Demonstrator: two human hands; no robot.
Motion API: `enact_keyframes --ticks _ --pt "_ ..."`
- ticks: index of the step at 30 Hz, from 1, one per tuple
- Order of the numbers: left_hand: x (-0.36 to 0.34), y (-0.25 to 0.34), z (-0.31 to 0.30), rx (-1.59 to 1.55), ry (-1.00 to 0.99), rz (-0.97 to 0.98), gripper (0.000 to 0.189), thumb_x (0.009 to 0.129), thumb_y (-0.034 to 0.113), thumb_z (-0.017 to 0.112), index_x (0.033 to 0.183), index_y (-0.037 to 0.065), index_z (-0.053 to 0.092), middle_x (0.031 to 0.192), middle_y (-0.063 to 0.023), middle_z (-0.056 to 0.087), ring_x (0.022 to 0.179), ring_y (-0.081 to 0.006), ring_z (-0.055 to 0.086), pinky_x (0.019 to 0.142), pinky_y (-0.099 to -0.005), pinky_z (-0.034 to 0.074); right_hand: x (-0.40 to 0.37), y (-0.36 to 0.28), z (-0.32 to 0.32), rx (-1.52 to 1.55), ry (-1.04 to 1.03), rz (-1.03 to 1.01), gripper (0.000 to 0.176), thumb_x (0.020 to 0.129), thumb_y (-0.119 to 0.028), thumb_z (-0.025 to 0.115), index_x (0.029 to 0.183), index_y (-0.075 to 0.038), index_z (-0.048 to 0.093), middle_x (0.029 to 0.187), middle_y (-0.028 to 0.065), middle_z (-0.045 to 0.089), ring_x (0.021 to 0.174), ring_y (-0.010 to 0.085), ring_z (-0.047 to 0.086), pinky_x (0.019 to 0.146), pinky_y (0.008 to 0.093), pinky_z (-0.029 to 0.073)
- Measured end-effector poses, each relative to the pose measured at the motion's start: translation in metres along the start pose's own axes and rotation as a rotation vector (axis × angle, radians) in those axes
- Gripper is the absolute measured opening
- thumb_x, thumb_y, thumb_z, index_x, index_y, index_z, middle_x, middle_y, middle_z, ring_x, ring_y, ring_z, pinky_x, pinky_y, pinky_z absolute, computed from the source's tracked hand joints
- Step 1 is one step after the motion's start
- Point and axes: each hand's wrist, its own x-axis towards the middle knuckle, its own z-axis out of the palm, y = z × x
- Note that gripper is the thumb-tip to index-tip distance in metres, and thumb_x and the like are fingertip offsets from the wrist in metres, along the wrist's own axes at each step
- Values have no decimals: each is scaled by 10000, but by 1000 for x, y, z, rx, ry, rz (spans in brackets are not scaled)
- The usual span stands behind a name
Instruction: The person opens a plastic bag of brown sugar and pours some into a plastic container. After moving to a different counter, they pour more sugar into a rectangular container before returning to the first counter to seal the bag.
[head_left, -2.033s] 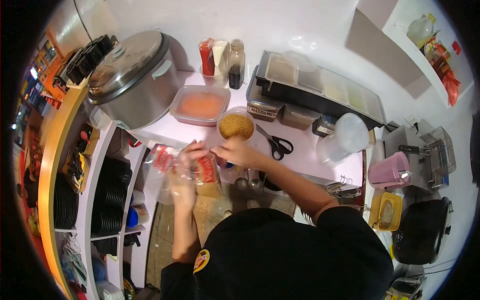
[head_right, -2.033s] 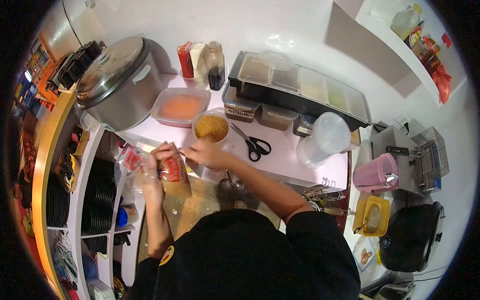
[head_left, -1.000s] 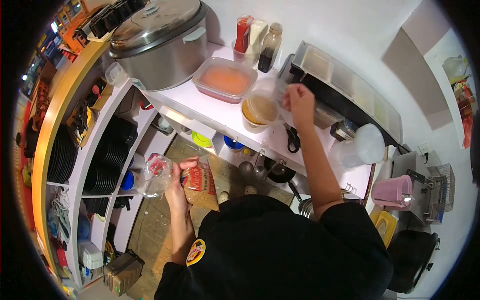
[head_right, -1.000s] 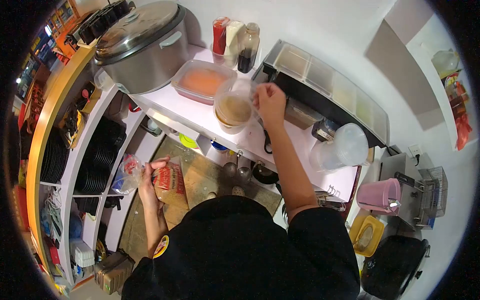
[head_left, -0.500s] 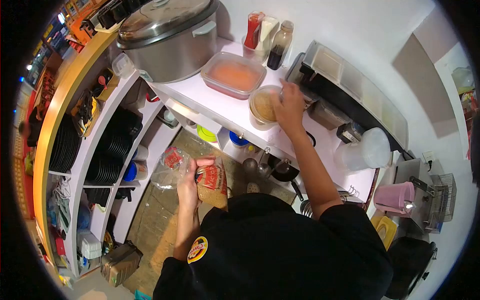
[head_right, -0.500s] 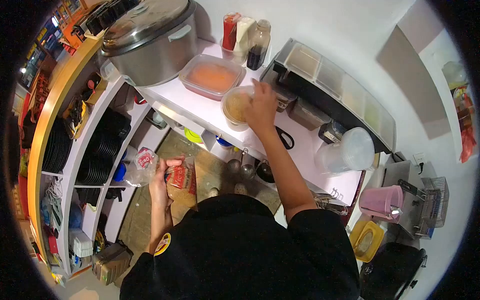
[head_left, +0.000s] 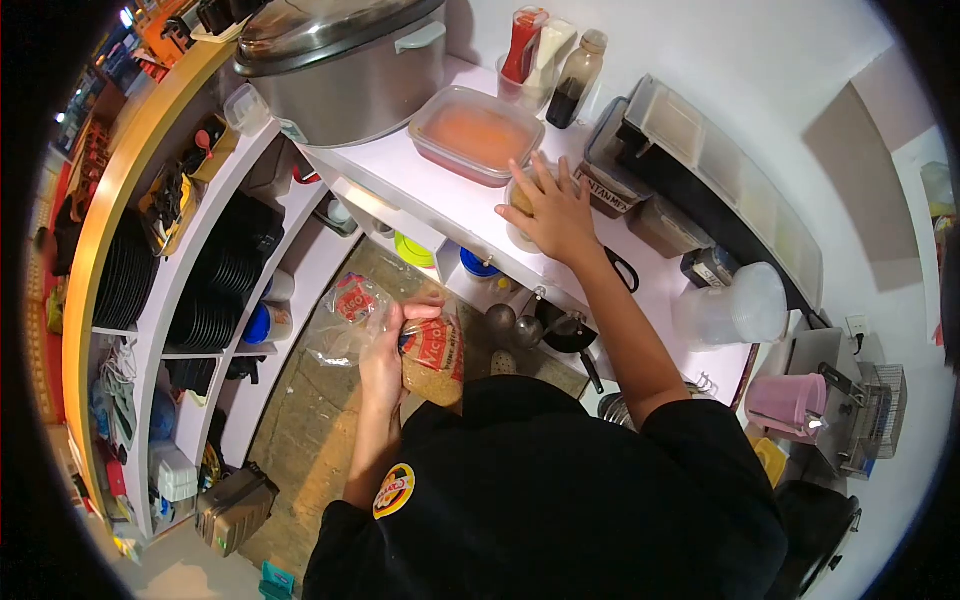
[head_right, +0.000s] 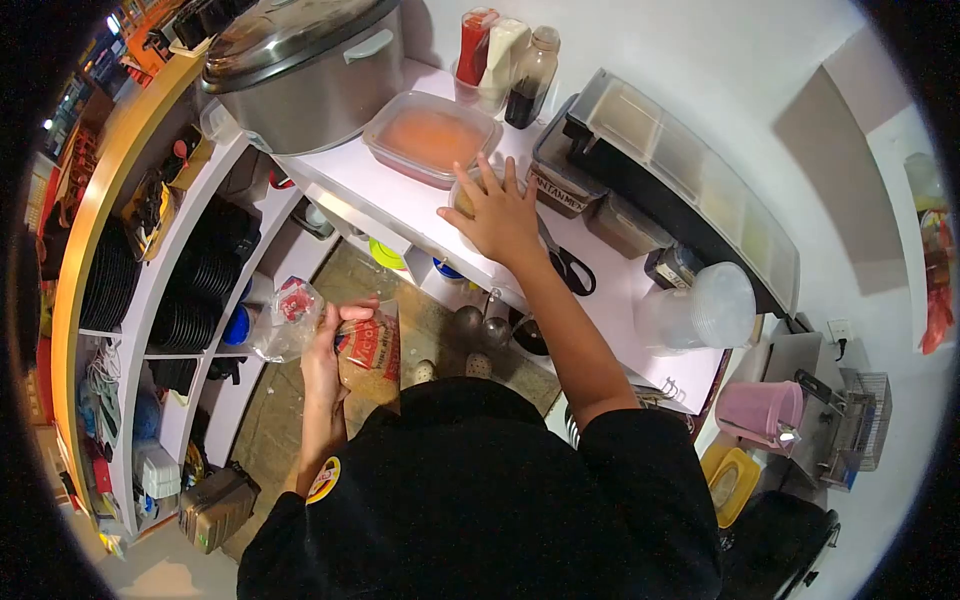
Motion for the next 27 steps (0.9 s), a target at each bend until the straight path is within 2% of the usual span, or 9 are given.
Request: enact_keyframes --ticks 3,9,12,14,17,20,22,24,27 --pt "2 0 0 -29 4 -18 424 987 256 380 896 -59 648 1072 -185 615 934 -237 601 864 -345 473 0 2 4 18 19 -7 720 821 -663 432 1422 -282 319 1492 122 251 1364 433 173 1059 633 100" --pt "11 -3 2 -79 -14 -32 431 988 254 376 890 -67 647 1079 -191 614 946 -238 597 863 -347 472 2 3 6 15 -8 -20 699 839 -653 412 1424 -284 312 1500 134 224 1366 437 165 1062 628 94" --pt "13 -2 5 -27 -7 -2 435 987 255 377 885 -69 649 1071 -193 617 955 -239 593 863 -339 466 1 -2 -1 17 -26 5 679 833 -628 453 1409 -285 345 1488 144 250 1365 437 172 1061 622 110" --pt "15 -1 6 56 15 36 437 986 259 379 885 -67 651 1062 -192 621 966 -236 588 870 -327 458 -1 -5 -3 33 52 -6 673 816 -597 506 1379 -248 395 1442 154 324 1340 438 226 1052 613 153" --pt "15 0 7 -24 6 -19 436 983 271 391 878 -55 661 1048 -173 628 969 -214 580 879 -308 442 -7 -2 6 130 236 -40 656 763 -533 616 1297 -178 475 1333 152 438 1279 438 314 1026 602 218" --pt "13 -4 6 57 35 -58 438 982 292 397 875 -41 661 1042 -156 634 960 -199 579 876 -306 443 -31 21 53 287 594 -137 668 673 -457 748 1196 -112 518 1256 174 459 1222 428 365 994 573 284" --pt "14 -9 2 111 -11 6 446 983 318 392 885 -37 644 1046 -164 635 962 -215 590 870 -319 455 -58 18 45 352 621 -60 817 607 -423 811 1259 -105 436 1328 216 362 1252 425 328 1019 538 286" --pt "20 -11 3 64 -48 23 452 985 329 387 884 -36 634 1044 -172 634 965 -230 595 874 -331 459 -78 12 52 573 716 91 1013 562 -376 856 1359 -95 297 1372 239 267 1291 408 250 1047 507 262" --pt "21 -10 7 -46 -109 -32 455 989 322 378 869 -39 628 1037 -182 631 975 -252 592 890 -349 454 -76 5 44 594 655 158 1111 543 -332 879 1382 -65 202 1363 225 290 1292 389 270 1059 479 271"
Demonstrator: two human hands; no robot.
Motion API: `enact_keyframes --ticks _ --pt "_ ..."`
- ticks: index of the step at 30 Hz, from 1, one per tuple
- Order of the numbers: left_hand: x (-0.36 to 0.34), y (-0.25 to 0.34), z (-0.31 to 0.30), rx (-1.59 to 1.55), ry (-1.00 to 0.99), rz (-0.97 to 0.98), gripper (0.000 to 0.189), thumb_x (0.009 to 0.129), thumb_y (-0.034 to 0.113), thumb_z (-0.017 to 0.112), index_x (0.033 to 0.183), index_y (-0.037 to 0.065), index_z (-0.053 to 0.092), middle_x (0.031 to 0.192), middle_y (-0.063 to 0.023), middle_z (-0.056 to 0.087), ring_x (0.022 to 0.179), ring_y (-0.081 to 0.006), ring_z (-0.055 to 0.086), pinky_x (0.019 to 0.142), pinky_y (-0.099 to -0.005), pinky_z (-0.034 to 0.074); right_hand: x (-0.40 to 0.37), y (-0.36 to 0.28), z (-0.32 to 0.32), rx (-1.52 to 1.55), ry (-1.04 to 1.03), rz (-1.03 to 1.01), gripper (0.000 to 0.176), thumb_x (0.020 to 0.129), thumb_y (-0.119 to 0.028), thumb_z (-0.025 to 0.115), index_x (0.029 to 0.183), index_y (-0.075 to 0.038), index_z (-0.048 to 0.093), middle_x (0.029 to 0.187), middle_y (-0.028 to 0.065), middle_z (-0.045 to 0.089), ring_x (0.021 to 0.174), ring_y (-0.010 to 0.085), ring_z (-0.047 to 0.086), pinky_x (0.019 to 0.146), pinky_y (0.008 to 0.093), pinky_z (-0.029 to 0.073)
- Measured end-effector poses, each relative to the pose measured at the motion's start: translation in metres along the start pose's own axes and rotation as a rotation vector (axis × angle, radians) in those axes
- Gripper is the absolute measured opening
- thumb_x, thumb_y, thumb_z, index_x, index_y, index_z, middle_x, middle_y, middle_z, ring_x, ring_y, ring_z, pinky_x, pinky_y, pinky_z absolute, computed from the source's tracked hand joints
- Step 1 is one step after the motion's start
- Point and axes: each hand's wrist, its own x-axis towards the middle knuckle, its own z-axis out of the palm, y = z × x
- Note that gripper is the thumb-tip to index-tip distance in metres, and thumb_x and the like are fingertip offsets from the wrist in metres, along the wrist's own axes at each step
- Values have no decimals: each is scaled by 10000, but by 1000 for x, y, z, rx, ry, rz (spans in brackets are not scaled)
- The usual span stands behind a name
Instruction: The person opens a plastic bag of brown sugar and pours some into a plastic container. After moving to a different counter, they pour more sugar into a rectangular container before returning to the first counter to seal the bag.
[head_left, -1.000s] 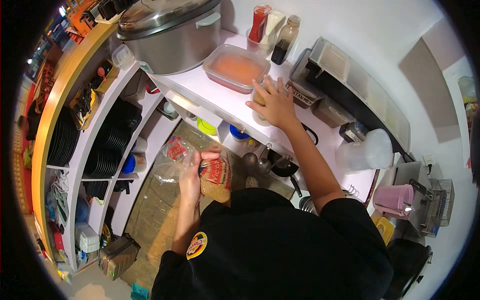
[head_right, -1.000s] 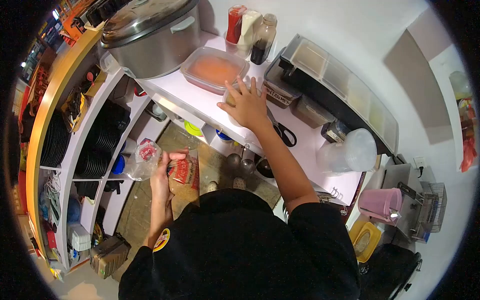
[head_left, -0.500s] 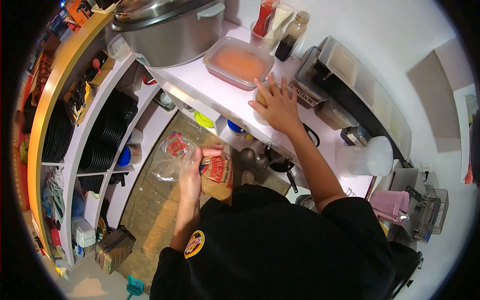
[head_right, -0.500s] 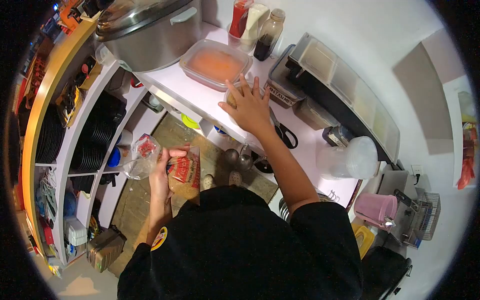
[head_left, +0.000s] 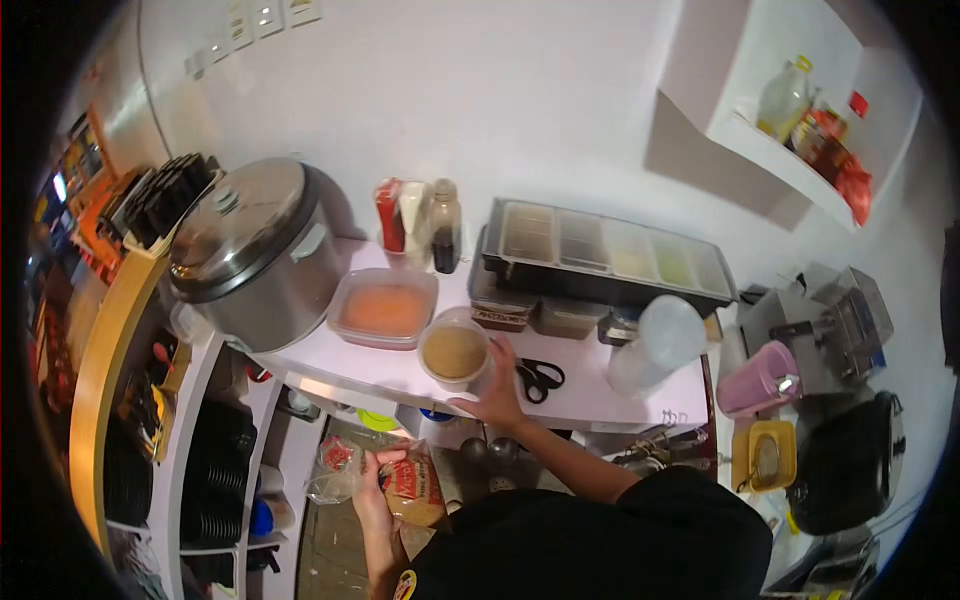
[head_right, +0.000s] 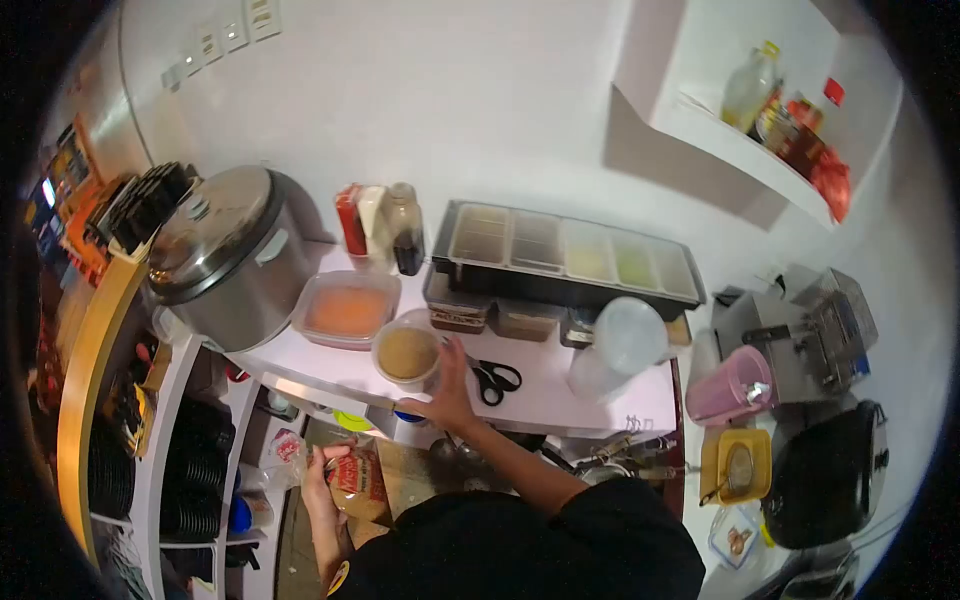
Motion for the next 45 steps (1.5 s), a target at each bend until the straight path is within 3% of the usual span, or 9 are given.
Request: enact_keyframes --ticks 4,17,22,26,29,35,40,43,45 --pt "-2 3 3 36 -32 32 451 992 313 371 864 -40 621 1040 -192 624 988 -273 588 893 -363 452 5 9 27 165 -15 148 1038 529 -267 890 1330 -52 267 1302 207 366 1220 333 399 1031 384 340" --pt "-24 19 -16 -137 -12 75 440 987 313 377 848 -33 609 1018 -198 623 1055 -324 565 934 -416 437 32 -11 19 249 68 62 783 516 -179 858 1141 -71 397 1057 155 504 1016 325 522 874 390 442" --pt "-18 31 -19 -166 -48 127 433 993 324 361 869 -9 608 1021 -192 629 1040 -310 576 924 -412 451 64 -71 -58 502 -35 60 825 504 -179 888 1143 -87 374 1117 101 470 1066 220 497 917 354 417" --pt "-10 31 -25 -145 -61 125 432 993 325 361 865 -6 606 1009 -183 625 1039 -307 573 927 -418 448 98 -126 -165 308 84 -116 889 440 -192 910 1159 -111 393 1121 79 473 1075 207 495 905 346 436" --pt "-1 29 -22 -138 -102 123 429 995 322 358 865 -2 607 993 -171 621 1064 -308 559 939 -428 440 116 -167 -231 633 315 -96 918 416 -121 902 1171 -115 380 1110 75 486 1086 217 499 931 366 432" --pt "10 20 -3 -222 -211 62 451 1003 296 328 866 -30 607 1000 -183 618 1073 -316 555 967 -427 412 183 -196 -345 310 794 -335 870 538 -221 879 1195 -6 351 1112 150 491 1050 242 506 935 334 388" --pt "12 17 7 -223 -239 12 465 1004 280 321 844 -42 616 1007 -193 617 1052 -308 562 974 -410 397 257 -190 -383 12 1008 -229 733 609 -194 853 1147 43 416 1055 159 531 991 223 540 853 318 449" --pt "9 19 11 -236 -280 27 466 1005 277 316 849 -44 615 1010 -189 618 1050 -309 564 972 -410 398 294 -166 -395 -238 991 -177 995 519 -348 893 1222 60 319 1164 222 471 1030 271 546 861 332 470" --pt "6 20 8 -222 -268 34 464 1005 275 315 853 -43 617 1023 -186 618 1052 -304 564 973 -403 396 305 -153 -391 -456 1016 -187 978 522 -406 880 1197 53 342 1125 256 510 1015 308 564 867 348 472"
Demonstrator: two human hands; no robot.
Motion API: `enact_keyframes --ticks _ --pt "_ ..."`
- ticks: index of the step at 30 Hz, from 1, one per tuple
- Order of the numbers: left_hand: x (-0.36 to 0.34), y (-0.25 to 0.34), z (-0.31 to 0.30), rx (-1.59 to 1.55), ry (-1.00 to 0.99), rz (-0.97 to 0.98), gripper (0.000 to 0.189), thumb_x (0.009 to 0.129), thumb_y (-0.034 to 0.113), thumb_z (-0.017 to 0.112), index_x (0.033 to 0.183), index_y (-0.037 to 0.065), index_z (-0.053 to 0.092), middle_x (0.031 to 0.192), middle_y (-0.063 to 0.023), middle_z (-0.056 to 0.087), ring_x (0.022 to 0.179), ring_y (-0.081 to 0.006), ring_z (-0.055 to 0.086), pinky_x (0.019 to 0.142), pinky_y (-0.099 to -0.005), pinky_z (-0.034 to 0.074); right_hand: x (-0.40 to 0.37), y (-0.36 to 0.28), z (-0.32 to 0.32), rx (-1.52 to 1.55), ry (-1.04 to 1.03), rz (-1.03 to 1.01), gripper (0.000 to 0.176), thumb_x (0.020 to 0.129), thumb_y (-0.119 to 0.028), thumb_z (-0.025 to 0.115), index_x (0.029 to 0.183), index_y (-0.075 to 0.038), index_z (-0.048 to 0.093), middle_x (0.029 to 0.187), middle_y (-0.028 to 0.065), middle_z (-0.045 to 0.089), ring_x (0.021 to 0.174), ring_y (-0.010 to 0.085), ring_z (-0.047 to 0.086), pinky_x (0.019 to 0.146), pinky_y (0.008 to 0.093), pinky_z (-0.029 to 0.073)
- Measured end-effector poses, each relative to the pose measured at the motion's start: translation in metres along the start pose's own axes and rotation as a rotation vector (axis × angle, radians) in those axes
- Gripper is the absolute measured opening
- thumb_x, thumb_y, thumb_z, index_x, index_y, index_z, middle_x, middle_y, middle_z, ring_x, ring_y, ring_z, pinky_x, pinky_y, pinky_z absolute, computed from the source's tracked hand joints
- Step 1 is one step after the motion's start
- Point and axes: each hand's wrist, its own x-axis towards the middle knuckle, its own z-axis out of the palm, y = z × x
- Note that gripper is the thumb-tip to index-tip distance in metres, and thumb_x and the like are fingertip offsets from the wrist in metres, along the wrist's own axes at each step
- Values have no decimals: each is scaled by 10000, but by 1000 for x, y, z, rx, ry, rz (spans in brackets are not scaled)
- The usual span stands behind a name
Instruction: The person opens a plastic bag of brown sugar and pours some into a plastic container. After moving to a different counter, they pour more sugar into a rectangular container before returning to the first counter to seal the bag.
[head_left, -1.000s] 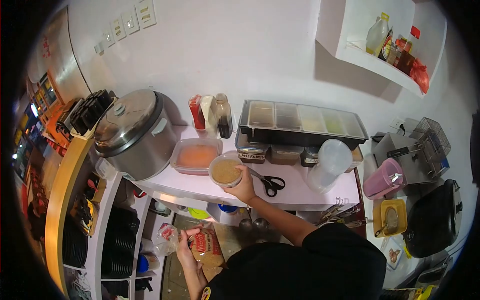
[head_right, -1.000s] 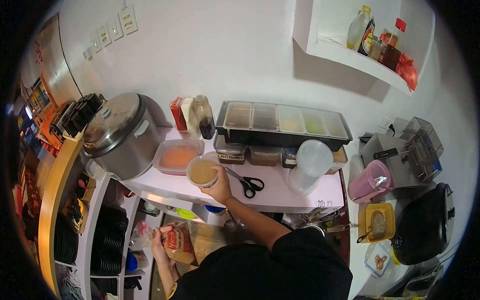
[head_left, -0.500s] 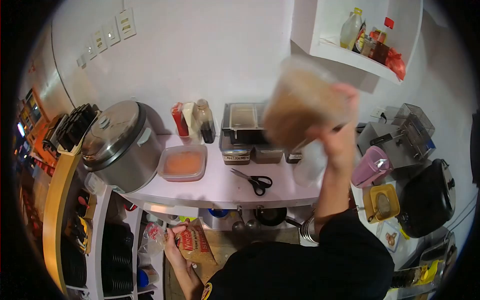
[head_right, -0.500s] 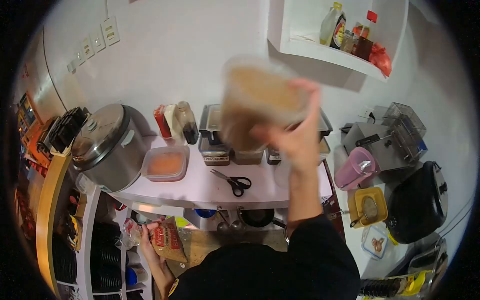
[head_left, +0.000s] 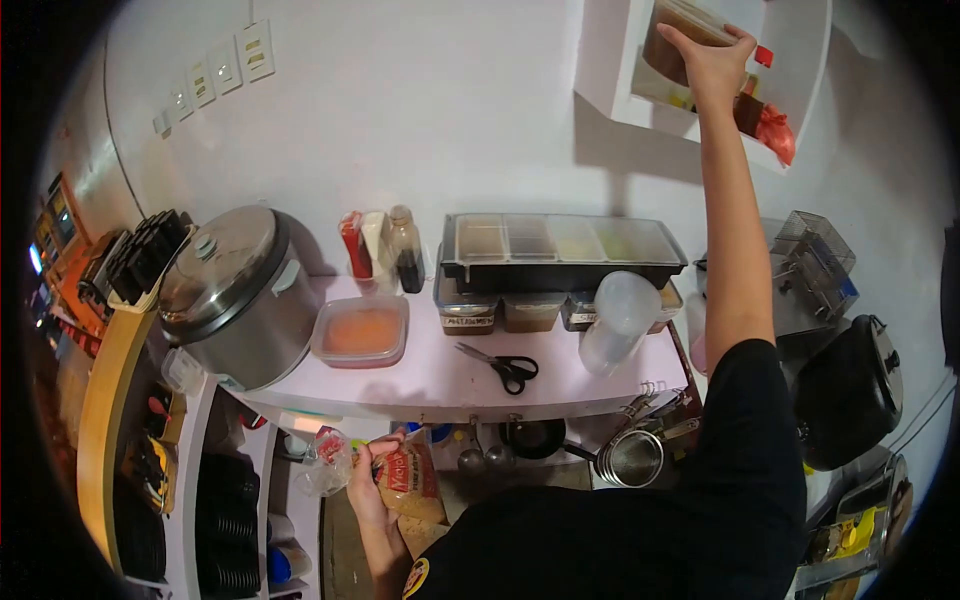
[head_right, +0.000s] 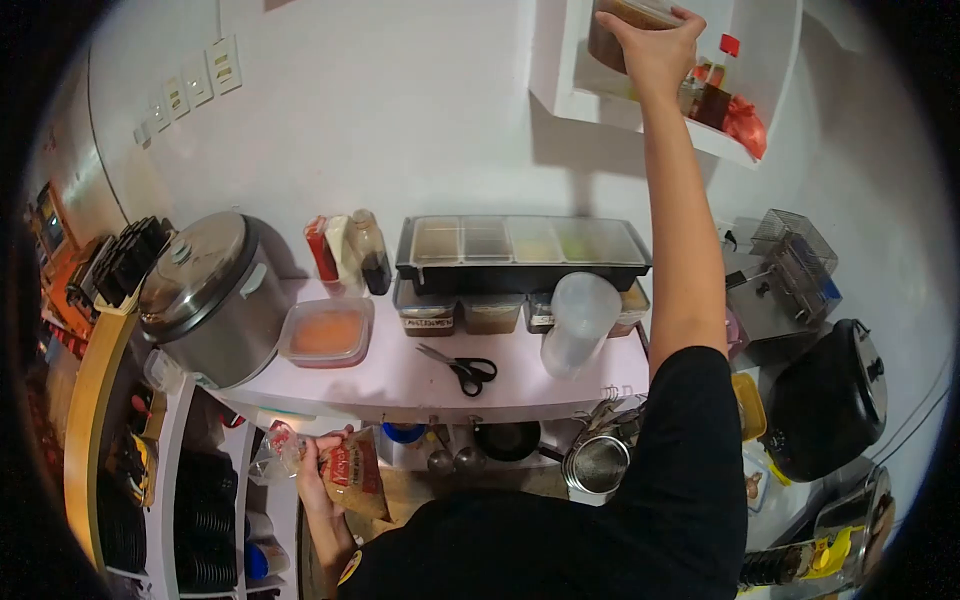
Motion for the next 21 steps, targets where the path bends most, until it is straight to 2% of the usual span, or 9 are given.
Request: enact_keyframes --ticks 4,5,6,7,8,9,11,13,21 --pt "-7 3 -13 18 107 -15 461 1004 278 317 864 -39 621 1042 -181 619 1055 -291 564 975 -392 395 12 37 29 -94 -63 23 1010 509 -463 875 1199 41 335 1099 278 551 1007 329 582 869 363 473" --pt "-10 5 -18 82 167 -26 453 999 290 339 867 -35 624 1044 -180 625 1041 -276 572 960 -376 407 20 60 44 -99 -14 -6 851 564 -414 856 1144 29 418 1076 200 578 965 306 592 852 359 482" --pt "-13 10 -20 107 218 -30 449 996 298 353 869 -36 625 1036 -180 629 1032 -272 577 950 -370 415 -15 6 34 58 -60 101 759 691 -209 768 1285 22 357 1221 221 518 1073 321 547 925 410 454" --pt "-15 14 -21 130 272 -40 446 993 305 367 870 -36 625 1029 -179 633 1024 -267 582 940 -364 423 -6 21 31 57 -213 89 908 641 -261 802 1302 29 251 1236 276 464 1113 360 507 912 434 451" --pt "-19 18 -21 134 271 11 442 990 310 377 871 -36 625 1026 -178 635 1018 -264 585 932 -357 427 -3 27 41 141 -200 171 892 668 -284 781 1327 7 255 1274 272 428 1166 359 468 920 449 435" --pt "-21 21 -22 141 264 56 438 987 314 388 872 -36 625 1023 -178 637 1012 -260 588 924 -350 432 27 78 64 -405 -347 78 1128 764 -610 589 1385 142 21 1438 310 218 1365 425 158 1113 545 86" --pt "-24 25 -32 135 239 82 427 995 302 361 890 -23 616 1054 -175 611 1125 -320 533 974 -407 413 9 50 51 -557 -497 22 1083 741 -659 529 1366 146 161 1435 322 210 1359 403 197 1115 474 170" --pt "-26 28 -35 119 214 121 439 1000 300 337 893 -23 614 1053 -180 606 1146 -334 514 990 -437 400 2 53 61 -243 -490 198 942 767 -586 576 1371 59 250 1382 269 339 1288 345 319 1107 477 178" --pt "-28 21 -35 90 257 139 449 1003 300 314 904 -19 614 1054 -186 601 1166 -347 495 1008 -478 383 1 60 64 -158 -425 233 823 697 -344 740 1317 -5 319 1284 254 432 1196 340 441 938 449 402"
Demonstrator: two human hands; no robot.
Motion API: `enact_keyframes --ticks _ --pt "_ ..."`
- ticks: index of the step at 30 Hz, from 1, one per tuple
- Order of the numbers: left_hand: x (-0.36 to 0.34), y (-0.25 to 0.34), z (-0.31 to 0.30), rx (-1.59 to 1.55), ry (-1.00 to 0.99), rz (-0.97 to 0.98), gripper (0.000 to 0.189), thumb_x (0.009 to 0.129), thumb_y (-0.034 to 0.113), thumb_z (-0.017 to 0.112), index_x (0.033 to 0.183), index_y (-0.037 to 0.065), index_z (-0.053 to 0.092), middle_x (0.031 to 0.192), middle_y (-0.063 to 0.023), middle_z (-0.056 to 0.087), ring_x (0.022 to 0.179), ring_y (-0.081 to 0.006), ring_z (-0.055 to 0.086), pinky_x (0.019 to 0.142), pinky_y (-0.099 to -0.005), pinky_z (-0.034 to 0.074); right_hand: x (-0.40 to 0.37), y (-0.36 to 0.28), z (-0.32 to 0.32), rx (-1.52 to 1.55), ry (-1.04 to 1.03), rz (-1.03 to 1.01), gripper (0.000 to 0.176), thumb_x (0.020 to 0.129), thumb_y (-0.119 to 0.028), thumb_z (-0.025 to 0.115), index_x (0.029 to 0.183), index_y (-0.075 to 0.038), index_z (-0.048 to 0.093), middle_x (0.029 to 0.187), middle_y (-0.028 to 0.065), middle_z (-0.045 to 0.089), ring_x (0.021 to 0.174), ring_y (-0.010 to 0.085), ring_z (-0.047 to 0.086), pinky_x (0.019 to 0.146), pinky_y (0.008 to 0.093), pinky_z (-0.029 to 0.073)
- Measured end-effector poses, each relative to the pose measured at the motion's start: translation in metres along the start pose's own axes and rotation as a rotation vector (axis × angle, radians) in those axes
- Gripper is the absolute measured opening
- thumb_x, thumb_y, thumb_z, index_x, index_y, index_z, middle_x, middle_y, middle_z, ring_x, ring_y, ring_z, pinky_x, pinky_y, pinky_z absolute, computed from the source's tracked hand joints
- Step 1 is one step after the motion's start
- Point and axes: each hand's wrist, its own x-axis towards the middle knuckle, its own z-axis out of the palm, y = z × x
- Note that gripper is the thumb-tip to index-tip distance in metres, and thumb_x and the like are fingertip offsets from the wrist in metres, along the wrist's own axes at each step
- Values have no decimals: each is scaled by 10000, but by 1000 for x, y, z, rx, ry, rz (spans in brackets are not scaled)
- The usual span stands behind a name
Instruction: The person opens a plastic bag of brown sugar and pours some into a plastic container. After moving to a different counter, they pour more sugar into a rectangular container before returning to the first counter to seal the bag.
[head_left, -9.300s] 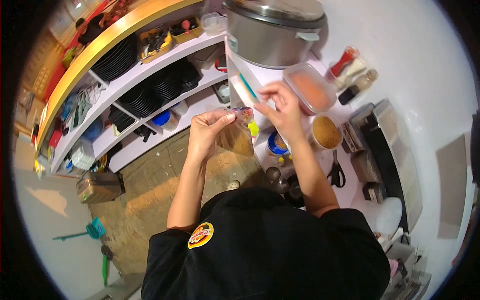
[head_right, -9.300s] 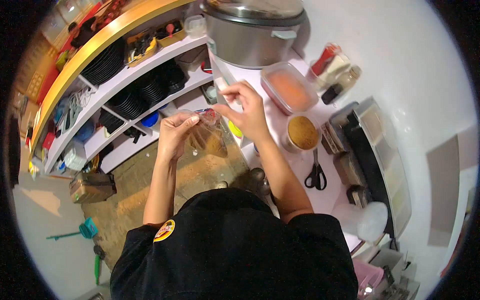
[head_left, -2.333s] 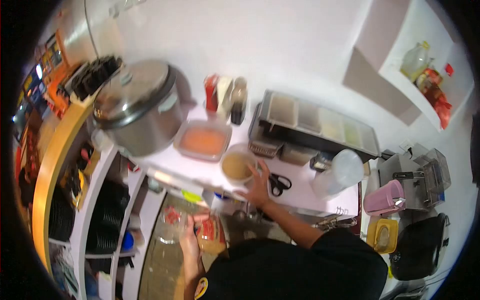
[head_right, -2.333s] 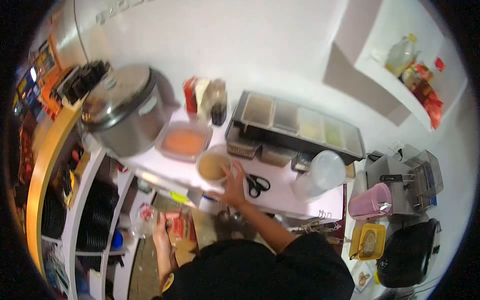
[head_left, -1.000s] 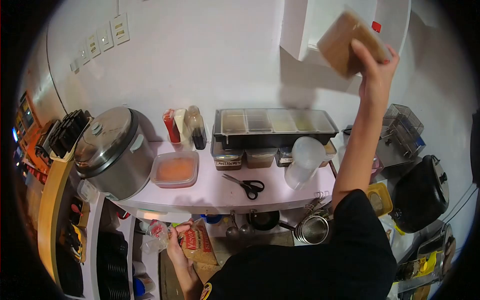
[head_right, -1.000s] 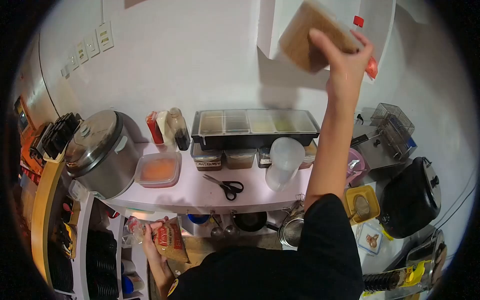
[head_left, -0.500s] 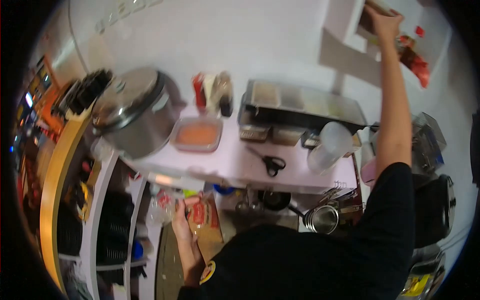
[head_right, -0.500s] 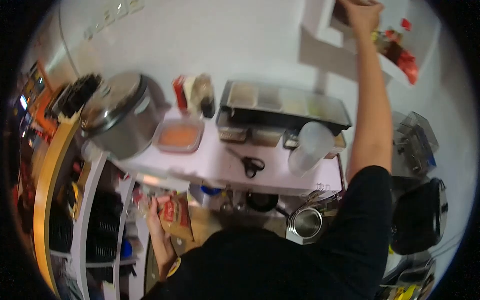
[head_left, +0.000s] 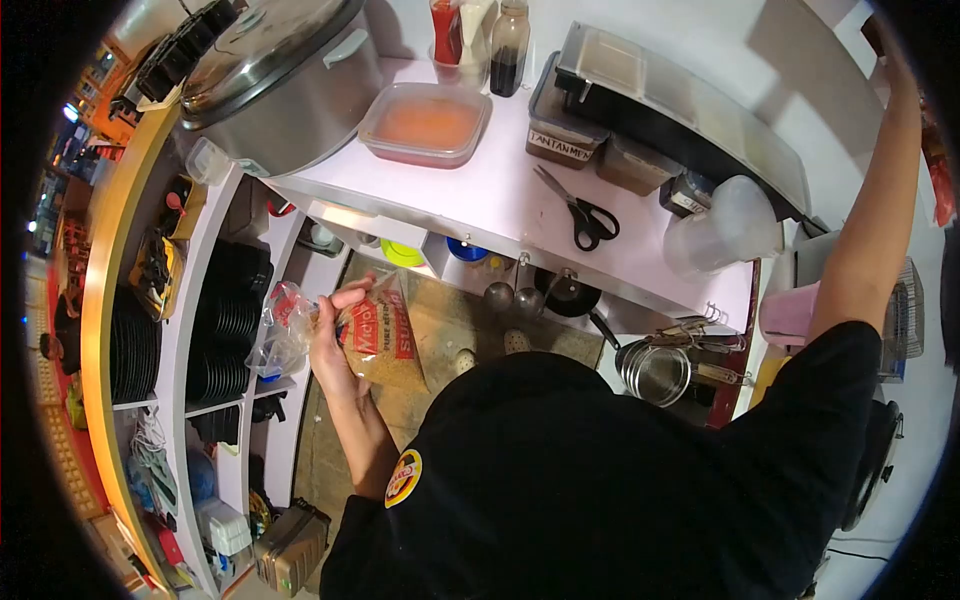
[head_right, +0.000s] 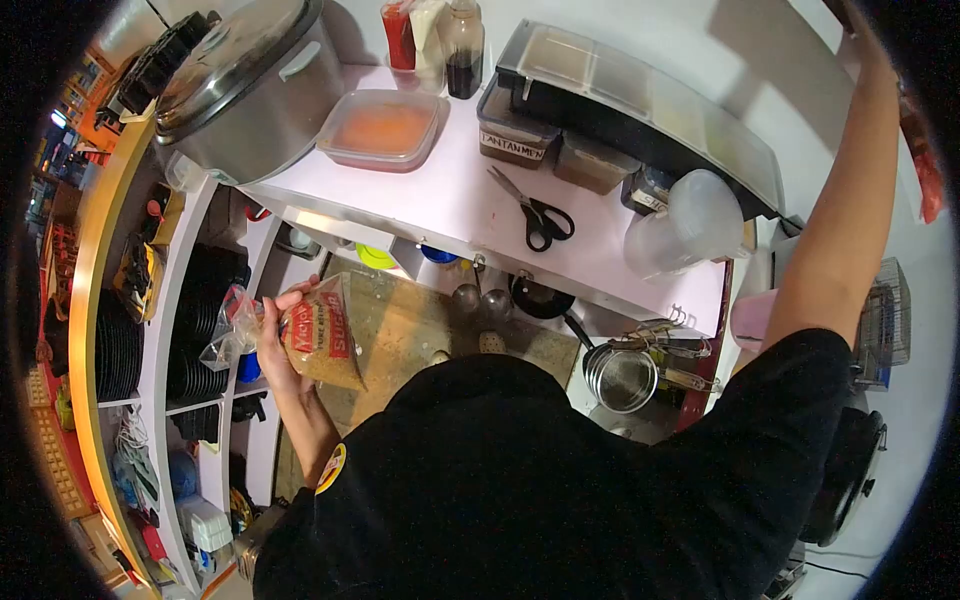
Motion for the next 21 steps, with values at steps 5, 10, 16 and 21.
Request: enact_keyframes --ticks 5,10,16,21 --pt "0 -4 2 42 44 -7 455 1009 263 305 881 -44 616 1087 -208 594 1106 -297 527 983 -398 388 -72 -7 -32 254 213 -257 822 738 -444 730 1296 41 371 1278 240 452 1085 334 495 1018 470 368" --pt "-4 -3 4 84 102 40 427 1001 273 343 815 -21 591 1075 -195 600 1084 -289 530 960 -392 390 -340 -10 40 469 -408 -416 475 677 -173 778 1062 -19 546 1037 147 554 971 251 544 813 365 455" --pt "-26 7 -1 93 293 94 420 997 284 371 764 -5 567 1039 -168 607 1036 -259 529 949 -376 392 -516 26 87 -30 -1199 -514 497 599 -94 763 1036 -43 532 963 213 483 941 378 495 799 454 424" --pt "-45 11 4 343 435 161 408 988 273 397 737 1 570 1020 -166 619 1078 -277 519 985 -381 356 -512 95 127 242 -1259 -399 82 692 -7 602 768 10 575 825 222 596 711 369 560 642 386 452"
